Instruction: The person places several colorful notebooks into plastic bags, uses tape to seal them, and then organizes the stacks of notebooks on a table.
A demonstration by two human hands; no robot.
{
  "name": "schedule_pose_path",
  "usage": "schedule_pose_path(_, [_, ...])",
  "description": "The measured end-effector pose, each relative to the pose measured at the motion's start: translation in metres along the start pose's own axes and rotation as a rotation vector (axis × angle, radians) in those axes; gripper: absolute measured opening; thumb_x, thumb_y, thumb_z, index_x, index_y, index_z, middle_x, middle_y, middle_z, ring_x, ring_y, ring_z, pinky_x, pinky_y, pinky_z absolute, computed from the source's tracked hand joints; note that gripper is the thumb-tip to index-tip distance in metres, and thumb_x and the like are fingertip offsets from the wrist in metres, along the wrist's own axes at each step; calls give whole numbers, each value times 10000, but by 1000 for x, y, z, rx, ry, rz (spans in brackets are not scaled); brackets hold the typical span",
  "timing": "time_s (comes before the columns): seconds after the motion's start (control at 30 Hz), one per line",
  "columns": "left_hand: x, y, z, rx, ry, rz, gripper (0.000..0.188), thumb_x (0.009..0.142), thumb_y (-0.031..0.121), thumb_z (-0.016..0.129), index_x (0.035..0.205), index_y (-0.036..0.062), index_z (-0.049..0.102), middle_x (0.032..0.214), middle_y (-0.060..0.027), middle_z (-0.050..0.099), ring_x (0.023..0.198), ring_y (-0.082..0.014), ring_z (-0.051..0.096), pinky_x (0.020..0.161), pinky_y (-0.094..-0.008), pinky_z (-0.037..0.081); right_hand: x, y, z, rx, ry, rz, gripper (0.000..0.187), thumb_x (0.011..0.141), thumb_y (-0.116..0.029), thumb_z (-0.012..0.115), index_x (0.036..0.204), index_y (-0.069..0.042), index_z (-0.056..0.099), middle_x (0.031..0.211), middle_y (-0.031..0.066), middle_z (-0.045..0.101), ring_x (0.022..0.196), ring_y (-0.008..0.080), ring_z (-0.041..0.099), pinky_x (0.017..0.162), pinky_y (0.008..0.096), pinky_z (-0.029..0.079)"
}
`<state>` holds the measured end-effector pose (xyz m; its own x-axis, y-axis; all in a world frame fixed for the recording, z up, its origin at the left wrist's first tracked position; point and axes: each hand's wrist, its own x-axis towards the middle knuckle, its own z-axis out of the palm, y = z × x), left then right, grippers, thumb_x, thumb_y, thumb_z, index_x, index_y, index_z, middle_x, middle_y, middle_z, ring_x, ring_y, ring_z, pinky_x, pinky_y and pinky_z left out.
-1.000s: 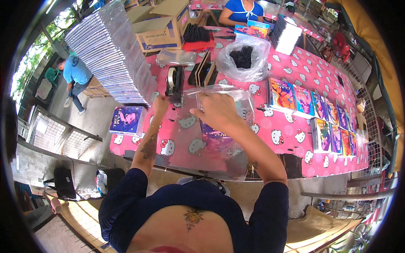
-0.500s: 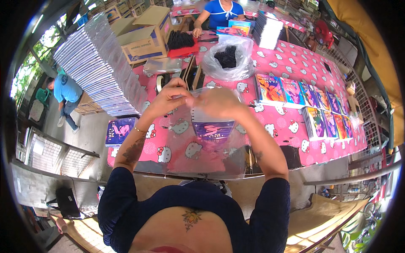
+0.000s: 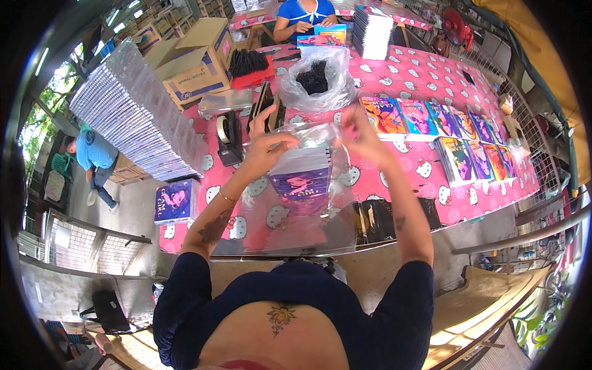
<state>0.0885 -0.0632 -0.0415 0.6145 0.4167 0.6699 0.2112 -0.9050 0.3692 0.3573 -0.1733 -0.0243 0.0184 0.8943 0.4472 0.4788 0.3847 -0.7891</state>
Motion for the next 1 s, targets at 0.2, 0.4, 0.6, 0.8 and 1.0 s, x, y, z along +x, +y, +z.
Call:
schedule_pose_path(0.2, [7,3,11,-95,-60,69,152,797,280,761,945,245,760,1526,-159,272,1382,-363,237,1108,-495,181,-40,0,58,-397,-327,-315,616,689,-253,824,1265,-172,620,1429,144,446,1295,327,434,1042,498,333])
schedule_pose_path(0.4, [3,1,32,32,-107,-66,446,815,362,740,1205,202,597,1580,-192,104,1418,-428,167,1121,-544,145,-44,3,71,-447,-247,-327,493,753,-226,780,1231,-197,664,1507,142,382,1365,324,390,1078,534,313])
schedule_pose_path(0.6, [15,25,-26,-180,-157,-100,493,801,273,747,1252,145,593,1422,-200,421,1350,-335,373,1122,-533,224,0,-11,48,13,-111,0,348,942,-345,607,1195,-112,660,1353,145,526,1212,288,538,957,361,432])
schedule_pose_path(0.8, [43,45,-55,-189,-42,-286,318,841,281,736,1015,20,683,1091,-107,672,1089,-171,597,986,-348,424,59,1,49,-3,-391,746,533,833,-495,696,1136,-58,662,1033,94,652,878,189,621,773,380,485])
schedule_pose_path(1.0, [24,-7,-8,-59,-383,-488,397,874,377,691,937,-15,693,945,-42,701,821,-170,673,737,-324,513,75,20,52,177,-436,375,217,842,-203,721,993,-68,642,913,-6,642,817,76,578,691,267,463])
